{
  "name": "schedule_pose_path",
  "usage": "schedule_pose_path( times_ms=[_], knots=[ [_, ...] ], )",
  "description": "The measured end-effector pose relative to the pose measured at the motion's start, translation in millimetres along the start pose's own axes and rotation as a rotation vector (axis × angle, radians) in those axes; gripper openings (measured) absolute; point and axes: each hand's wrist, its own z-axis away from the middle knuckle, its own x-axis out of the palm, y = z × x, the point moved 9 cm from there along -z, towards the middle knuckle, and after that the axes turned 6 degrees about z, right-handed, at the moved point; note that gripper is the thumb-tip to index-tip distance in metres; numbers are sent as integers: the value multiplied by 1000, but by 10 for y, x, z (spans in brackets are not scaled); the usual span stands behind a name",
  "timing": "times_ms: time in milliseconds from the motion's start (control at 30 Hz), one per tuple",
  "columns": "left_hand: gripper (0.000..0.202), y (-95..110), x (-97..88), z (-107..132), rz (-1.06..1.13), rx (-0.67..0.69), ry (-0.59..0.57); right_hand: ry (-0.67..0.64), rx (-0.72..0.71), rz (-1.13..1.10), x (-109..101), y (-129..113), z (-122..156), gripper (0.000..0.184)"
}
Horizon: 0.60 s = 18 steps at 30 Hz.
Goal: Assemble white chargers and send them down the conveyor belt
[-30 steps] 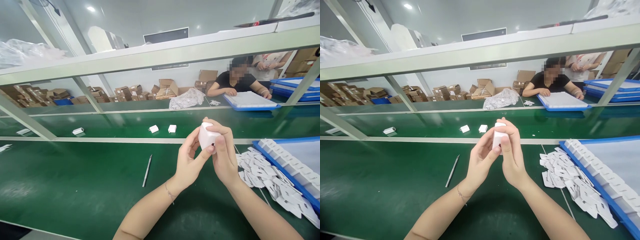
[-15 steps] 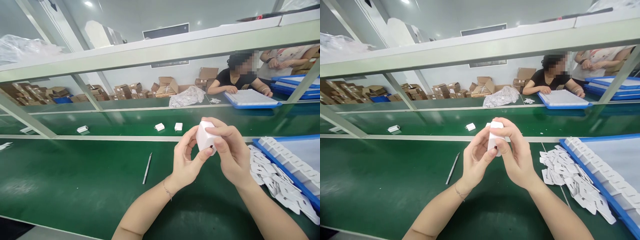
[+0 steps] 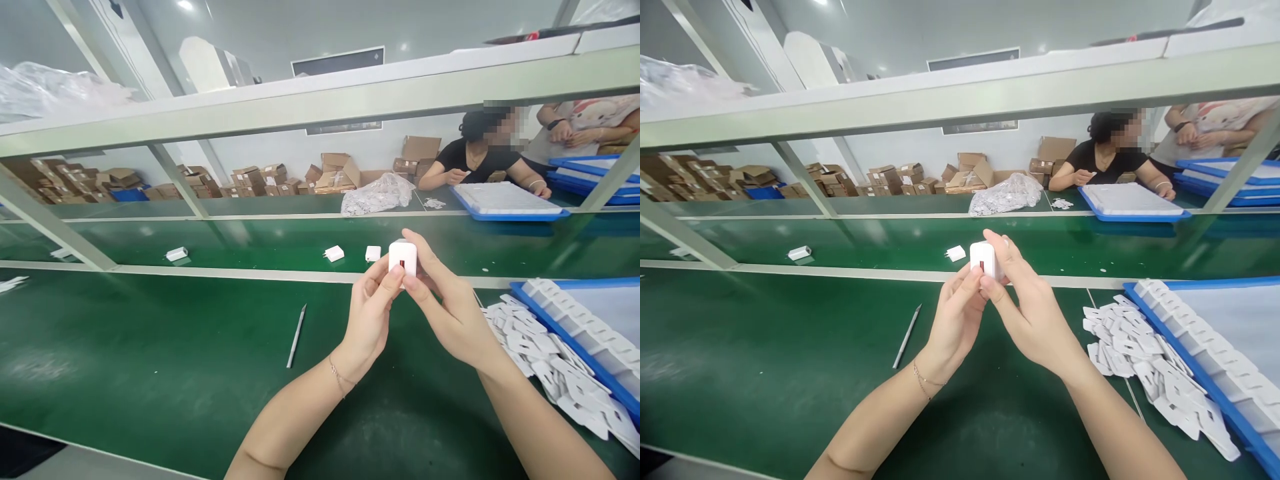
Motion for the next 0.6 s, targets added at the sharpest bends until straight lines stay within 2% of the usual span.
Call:
schedule_pose_path(
  times_ms=[200,367,467,600],
  knots=[
    [28,66,24,45,-11,4,-32,55,-109,-87,69,-93,43,53],
    [32,105,77,70,-15,8,-86,152,-174,-59,29,-195,78,56],
    [33,50,54,39,1,-9,-66,150,-140,-80,15,-131,47,51],
    [41,-15,-50,-23,-44,16,22,121,-8,-153,-30,30,-33,36]
  ],
)
